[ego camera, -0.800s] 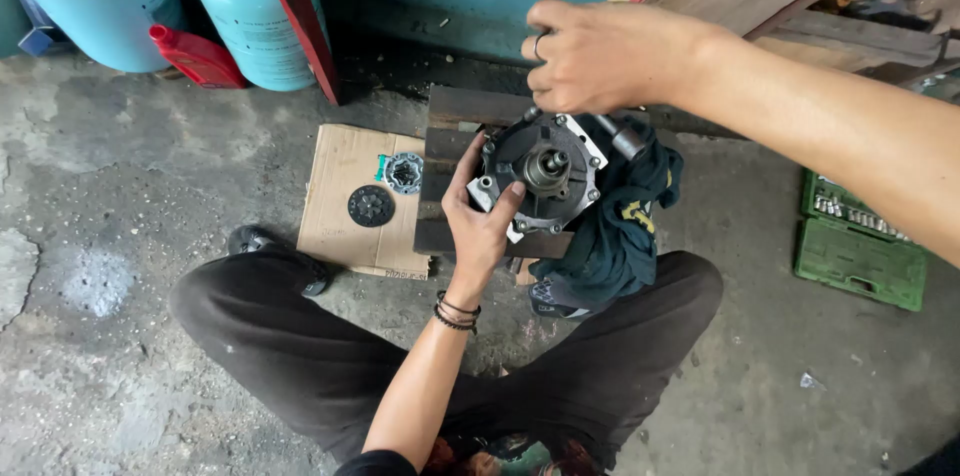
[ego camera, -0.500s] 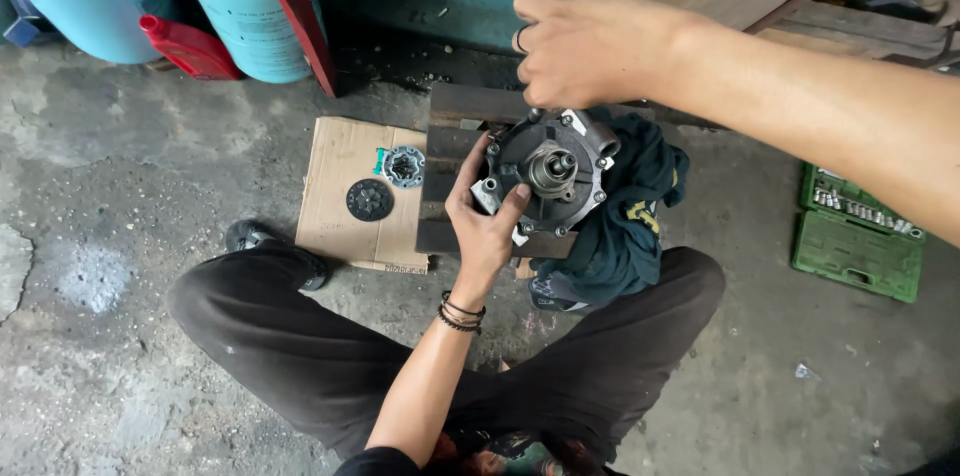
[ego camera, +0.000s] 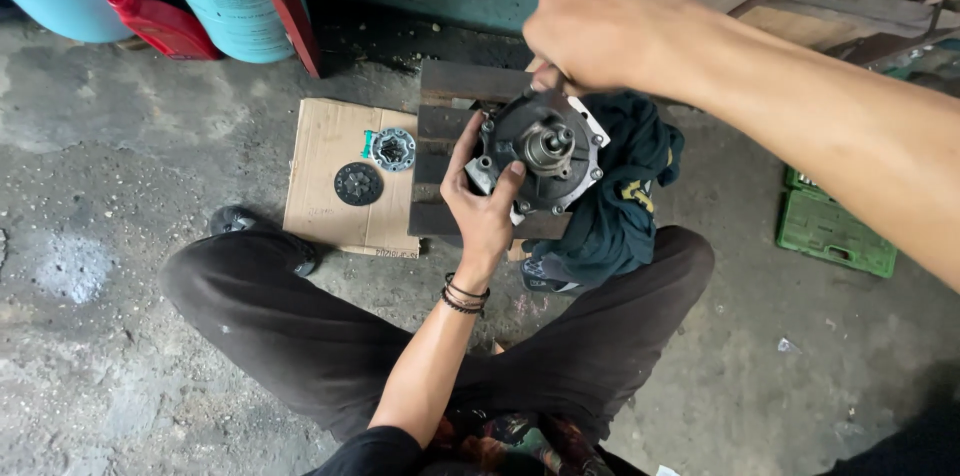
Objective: The person uses a socket wrench to tighten bolts on a metallic engine cylinder head. After securing the bolts, the person wipes the surface of the cylinder head with a dark cloth and then uses a finger to clean the inside of the cylinder bores.
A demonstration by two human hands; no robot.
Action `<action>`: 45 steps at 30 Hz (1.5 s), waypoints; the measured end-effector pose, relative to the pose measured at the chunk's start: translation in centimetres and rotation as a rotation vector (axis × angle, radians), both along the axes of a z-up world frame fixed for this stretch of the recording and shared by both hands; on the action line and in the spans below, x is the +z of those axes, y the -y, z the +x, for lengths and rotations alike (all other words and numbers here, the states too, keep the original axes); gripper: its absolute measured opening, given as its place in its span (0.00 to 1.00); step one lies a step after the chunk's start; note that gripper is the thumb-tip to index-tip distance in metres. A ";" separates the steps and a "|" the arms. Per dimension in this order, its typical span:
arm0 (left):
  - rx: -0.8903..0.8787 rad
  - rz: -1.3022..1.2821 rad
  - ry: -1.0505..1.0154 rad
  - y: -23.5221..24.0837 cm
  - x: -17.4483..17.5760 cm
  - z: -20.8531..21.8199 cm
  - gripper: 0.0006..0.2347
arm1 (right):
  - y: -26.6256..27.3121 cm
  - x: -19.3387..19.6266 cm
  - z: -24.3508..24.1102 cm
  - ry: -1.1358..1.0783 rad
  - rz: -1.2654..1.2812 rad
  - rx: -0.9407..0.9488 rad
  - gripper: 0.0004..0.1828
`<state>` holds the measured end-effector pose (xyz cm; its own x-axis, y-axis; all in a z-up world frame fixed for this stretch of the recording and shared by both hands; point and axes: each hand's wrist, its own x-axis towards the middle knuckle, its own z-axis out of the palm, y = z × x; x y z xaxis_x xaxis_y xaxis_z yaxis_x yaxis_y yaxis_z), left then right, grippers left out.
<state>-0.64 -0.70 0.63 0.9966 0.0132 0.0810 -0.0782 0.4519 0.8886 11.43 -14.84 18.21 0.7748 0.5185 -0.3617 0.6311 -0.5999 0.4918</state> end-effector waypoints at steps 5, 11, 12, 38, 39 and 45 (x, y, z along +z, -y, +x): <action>0.010 -0.007 0.000 0.1 0.3 0.1 0.29 | -1.5 0.2 -0.1 -0.019 -0.018 -0.263 0.15; 0.013 0.002 0.037 0.0 0.1 0.3 0.28 | -2.3 -0.6 0.7 -0.077 0.015 -0.572 0.23; 0.009 0.014 0.047 -0.1 0.1 0.4 0.28 | -2.5 -0.5 0.7 -0.085 0.013 -0.586 0.23; -0.053 0.050 0.103 -0.8 -1.0 1.1 0.30 | 2.5 1.5 -3.0 0.188 -0.082 0.371 0.10; -0.055 0.056 0.102 -0.9 -1.0 1.0 0.30 | 2.2 1.6 -3.1 0.233 -0.133 0.445 0.10; -0.050 0.066 0.091 -0.8 -0.7 0.8 0.29 | 1.9 1.3 -2.6 0.158 -0.231 0.461 0.12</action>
<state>0.12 0.06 -0.07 0.9844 -0.0447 0.1704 -0.1388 0.3984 0.9067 8.80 -16.78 19.53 0.5399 0.7383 -0.4043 0.7113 -0.1433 0.6881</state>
